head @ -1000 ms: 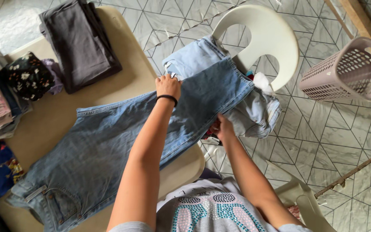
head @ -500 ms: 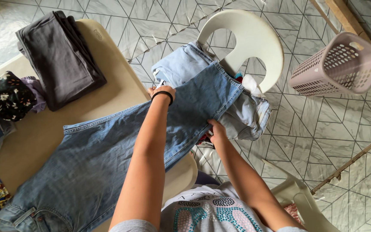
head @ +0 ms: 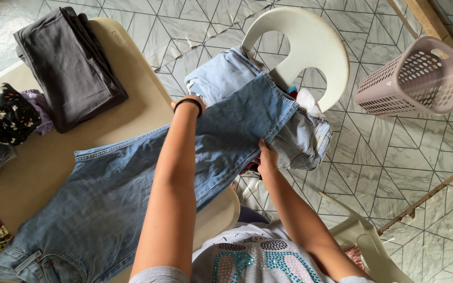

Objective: The person folds a pair of jeans on a table by aligning the legs, smoothing the denim, and folding the fabric into a compact rectangular shape.

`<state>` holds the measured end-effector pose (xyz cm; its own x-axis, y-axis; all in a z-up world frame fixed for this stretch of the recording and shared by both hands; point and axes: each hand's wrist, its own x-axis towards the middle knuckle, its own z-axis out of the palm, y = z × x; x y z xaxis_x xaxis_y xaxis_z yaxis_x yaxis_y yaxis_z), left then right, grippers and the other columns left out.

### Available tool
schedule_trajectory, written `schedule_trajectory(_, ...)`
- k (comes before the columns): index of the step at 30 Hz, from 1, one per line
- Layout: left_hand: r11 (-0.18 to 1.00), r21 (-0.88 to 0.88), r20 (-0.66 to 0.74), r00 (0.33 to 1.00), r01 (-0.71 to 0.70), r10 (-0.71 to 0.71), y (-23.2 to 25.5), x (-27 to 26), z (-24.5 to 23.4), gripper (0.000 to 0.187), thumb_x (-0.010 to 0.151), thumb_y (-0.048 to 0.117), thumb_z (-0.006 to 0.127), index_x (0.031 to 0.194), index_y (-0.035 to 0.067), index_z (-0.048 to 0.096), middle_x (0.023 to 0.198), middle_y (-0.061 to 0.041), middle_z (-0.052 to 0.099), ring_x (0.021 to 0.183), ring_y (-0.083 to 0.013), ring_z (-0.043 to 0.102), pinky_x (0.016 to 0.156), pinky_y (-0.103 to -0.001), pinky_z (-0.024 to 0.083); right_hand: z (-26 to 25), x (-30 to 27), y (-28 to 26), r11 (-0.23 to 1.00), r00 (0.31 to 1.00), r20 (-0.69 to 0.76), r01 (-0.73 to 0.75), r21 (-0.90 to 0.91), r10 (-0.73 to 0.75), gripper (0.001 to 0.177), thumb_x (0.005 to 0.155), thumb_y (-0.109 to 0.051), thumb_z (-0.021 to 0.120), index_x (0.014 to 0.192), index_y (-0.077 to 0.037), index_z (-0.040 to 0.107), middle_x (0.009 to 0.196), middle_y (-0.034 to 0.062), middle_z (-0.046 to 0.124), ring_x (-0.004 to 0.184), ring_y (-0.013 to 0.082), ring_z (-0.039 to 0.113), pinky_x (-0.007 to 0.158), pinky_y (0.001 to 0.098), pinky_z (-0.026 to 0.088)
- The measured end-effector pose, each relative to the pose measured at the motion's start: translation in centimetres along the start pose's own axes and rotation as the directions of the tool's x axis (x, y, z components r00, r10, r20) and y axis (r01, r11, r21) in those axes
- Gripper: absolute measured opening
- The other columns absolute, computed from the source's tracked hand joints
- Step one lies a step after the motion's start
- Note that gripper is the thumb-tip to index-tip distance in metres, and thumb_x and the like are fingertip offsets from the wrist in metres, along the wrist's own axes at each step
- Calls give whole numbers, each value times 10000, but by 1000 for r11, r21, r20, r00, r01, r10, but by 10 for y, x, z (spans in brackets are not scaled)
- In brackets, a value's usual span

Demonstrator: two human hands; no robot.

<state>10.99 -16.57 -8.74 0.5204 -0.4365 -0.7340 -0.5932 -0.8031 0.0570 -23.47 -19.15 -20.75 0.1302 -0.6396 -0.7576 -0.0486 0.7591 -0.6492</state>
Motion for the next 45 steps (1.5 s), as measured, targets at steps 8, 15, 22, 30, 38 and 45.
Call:
schedule_trajectory(8, 955, 67, 91, 955, -290, 284, -24, 9, 8, 673, 953, 620, 625, 1268, 38, 749, 1271, -175, 755, 1182, -334, 714, 1037, -497, 524, 11, -11, -2, 995, 995, -69, -70, 73, 75, 367, 992, -256, 624, 1347, -173, 579, 1173, 12, 668, 923, 180, 602, 661, 383, 491)
schedule_trajectory(15, 987, 156, -471, 875, -47, 116, 10, -17, 72, 328, 1073, 270, 508, 1270, 106, 711, 1342, -135, 652, 1262, -379, 611, 1058, -682, 343, 10, 6, 2, 999, 997, -61, 52, 10, -51, 357, 974, -186, 601, 1321, -105, 579, 1213, 82, 640, 926, 206, 628, 737, 452, 536)
schedule_trajectory(22, 901, 354, -543, 730, -250, 416, 41, -156, 116, 1045, 729, 787, 613, 1534, 151, 411, 1637, -216, 218, 1515, -446, 103, 1096, -777, -6, -4, 39, -32, 848, 921, 350, -318, 424, 171, 589, 909, -386, 666, 1349, -13, 549, 1287, 202, 668, 1186, 385, 639, 1083, 567, 462)
schedule_trajectory(30, 937, -141, -633, 757, -319, 163, 29, -201, 102, 992, 748, 810, 581, 1590, 359, 313, 1703, -178, 21, 1539, -498, -39, 1082, -832, -49, -36, 44, -163, 835, 913, 241, 161, 526, -328, 714, 617, -196, 705, 1306, -39, 602, 1238, 139, 673, 1123, 364, 663, 1029, 517, 543)
schedule_trajectory(38, 958, -232, -568, 823, -167, 7, 1, -188, 95, 991, 810, 741, 608, 1610, 299, 223, 1696, -99, -18, 1569, -378, -34, 1017, -878, -64, -44, 30, -205, 743, 791, 374, 146, 653, -484, 800, 580, -167, 650, 1368, -59, 559, 1335, 119, 637, 1231, 369, 616, 1126, 523, 524)
schedule_trajectory(45, 938, -74, -573, 785, -339, 238, -23, -259, 176, 905, 865, 747, 511, 1602, 298, 235, 1697, -162, 12, 1553, -420, -32, 1043, -842, -100, 9, -108, -251, 734, 699, 349, 372, 568, -624, 828, 619, -197, 672, 1413, -4, 540, 1342, 165, 610, 1231, 374, 606, 1105, 511, 528)
